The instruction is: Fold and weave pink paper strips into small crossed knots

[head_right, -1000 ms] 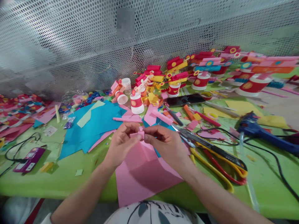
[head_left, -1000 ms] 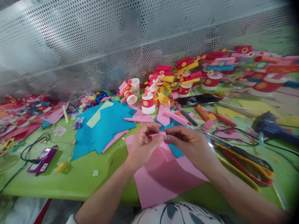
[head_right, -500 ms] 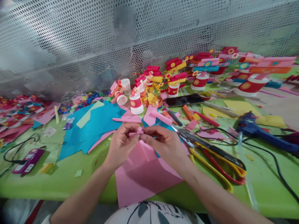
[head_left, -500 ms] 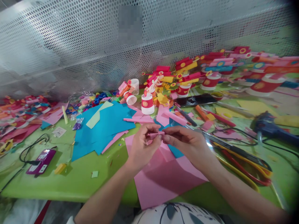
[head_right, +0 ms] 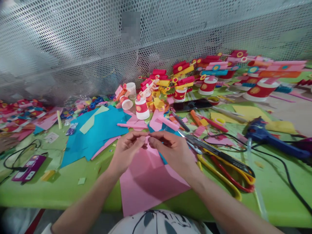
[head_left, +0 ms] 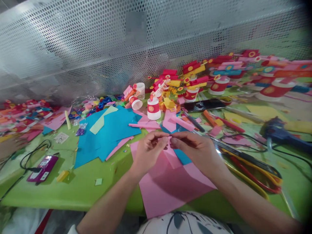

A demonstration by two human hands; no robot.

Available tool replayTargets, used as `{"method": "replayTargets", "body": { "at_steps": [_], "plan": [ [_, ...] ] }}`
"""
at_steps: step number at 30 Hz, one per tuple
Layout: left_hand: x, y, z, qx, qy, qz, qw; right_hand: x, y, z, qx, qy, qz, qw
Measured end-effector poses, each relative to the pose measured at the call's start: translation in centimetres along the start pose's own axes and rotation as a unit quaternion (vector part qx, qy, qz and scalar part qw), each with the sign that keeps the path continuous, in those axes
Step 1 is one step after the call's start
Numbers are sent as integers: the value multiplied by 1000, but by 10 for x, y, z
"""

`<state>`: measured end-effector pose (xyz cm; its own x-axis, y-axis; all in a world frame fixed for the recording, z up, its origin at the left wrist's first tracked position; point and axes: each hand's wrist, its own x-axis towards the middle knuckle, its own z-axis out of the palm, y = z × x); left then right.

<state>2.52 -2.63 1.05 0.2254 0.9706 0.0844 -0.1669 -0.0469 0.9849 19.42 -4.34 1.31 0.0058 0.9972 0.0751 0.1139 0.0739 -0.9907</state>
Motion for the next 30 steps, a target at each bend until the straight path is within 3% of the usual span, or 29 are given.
{"method": "replayTargets", "body": {
  "at_steps": [7,12,16,22,30],
  "plan": [
    [4,-10,-4,-49,-1,-42,998,2,0,1,-19,4,7,1000],
    [5,-13,-3,-17,31,-40,999,3,2,2,-32,-12,-2,999],
    [5,-12,-3,19,42,-28,999,0,3,2,-102,-15,-72,992],
    [5,-9,-6,42,46,-23,998,0,10,2,-205,-27,-228,952],
    [5,-4,-7,36,13,-19,999,3,12,0,-218,-10,-265,939]
  ]
}}
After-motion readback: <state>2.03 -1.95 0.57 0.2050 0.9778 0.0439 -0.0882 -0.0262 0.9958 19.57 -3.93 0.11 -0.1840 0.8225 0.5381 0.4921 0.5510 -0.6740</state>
